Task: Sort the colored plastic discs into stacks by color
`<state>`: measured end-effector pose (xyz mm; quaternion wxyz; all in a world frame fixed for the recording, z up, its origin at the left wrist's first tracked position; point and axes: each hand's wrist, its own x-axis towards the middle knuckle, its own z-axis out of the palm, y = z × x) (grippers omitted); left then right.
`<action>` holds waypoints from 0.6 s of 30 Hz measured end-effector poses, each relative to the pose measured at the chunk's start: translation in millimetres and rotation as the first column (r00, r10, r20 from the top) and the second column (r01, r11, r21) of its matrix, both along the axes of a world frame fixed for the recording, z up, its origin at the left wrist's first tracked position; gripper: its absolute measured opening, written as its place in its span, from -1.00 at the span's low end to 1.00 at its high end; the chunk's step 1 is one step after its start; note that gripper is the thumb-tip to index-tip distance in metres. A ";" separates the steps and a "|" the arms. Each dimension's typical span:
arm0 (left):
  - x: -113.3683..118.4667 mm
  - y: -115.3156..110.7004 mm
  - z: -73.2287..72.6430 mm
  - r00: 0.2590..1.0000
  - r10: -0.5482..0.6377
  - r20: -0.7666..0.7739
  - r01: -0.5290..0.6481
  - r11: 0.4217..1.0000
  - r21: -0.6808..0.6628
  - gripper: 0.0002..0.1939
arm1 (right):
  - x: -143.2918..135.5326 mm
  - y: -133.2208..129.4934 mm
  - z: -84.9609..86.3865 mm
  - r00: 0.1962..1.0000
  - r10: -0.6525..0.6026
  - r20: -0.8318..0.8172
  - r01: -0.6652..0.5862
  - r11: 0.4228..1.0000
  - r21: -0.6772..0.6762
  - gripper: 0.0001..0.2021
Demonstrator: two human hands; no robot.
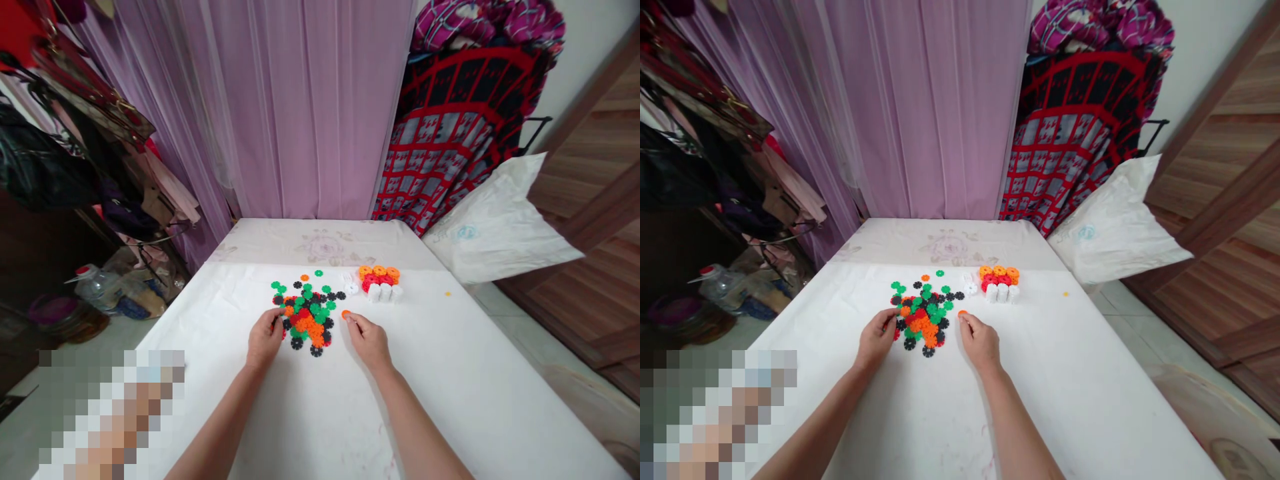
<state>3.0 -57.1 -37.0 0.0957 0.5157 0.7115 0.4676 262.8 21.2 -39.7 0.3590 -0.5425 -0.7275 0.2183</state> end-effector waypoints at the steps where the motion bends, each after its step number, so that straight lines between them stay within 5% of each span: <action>1: -0.3 0.5 -0.4 1.000 -0.001 0.004 0.001 1.000 0.002 -0.72 | -1.8 -1.9 1.0 1.000 0.010 0.011 -0.010 1.000 0.007 -0.64; 9: 9.2 19.2 -4.7 0.997 -0.065 0.036 0.063 0.997 0.038 -0.70 | -26.3 -27.9 9.9 0.988 0.118 0.101 -0.130 0.985 0.118 -0.80; 18: 10.3 11.7 -8.5 0.983 -0.089 0.161 0.077 0.994 0.080 -0.69 | -41.6 -37.3 7.4 0.975 0.009 0.220 -0.047 0.985 0.165 -0.85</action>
